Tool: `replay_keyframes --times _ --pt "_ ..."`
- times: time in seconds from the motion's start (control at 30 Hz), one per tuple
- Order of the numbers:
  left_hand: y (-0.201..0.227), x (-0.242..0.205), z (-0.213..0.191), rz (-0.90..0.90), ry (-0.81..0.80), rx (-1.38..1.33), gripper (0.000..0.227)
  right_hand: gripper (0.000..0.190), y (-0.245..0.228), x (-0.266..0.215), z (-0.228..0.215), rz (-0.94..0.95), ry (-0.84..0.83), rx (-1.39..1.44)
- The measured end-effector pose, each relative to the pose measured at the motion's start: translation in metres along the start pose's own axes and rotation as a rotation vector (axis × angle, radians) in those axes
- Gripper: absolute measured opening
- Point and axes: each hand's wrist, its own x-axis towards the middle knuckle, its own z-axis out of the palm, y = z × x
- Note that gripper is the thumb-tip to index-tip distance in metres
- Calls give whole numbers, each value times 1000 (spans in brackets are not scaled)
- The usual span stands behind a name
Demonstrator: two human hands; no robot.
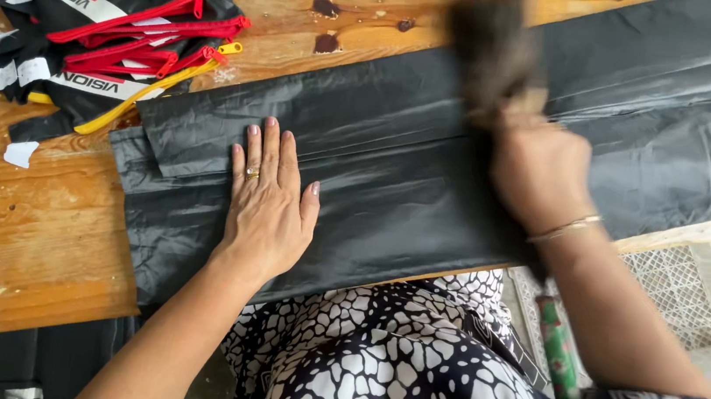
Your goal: The person uses a feather duster to wipe a black fabric item on a wooden table, then folds the fabric neatly by hand into a compact rectangular shape.
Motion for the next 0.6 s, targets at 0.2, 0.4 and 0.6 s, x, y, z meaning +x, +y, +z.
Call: replay_keyframes --times 0.2,0.4,0.6 --pt "1 0 1 1 24 -6 74 11 79 -27 49 160 -127 19" --pt "9 1 -8 3 29 5 72 17 -51 40 -137 -132 59 501" --pt "7 0 -6 4 34 17 71 15 -71 52 -133 -179 126 567"
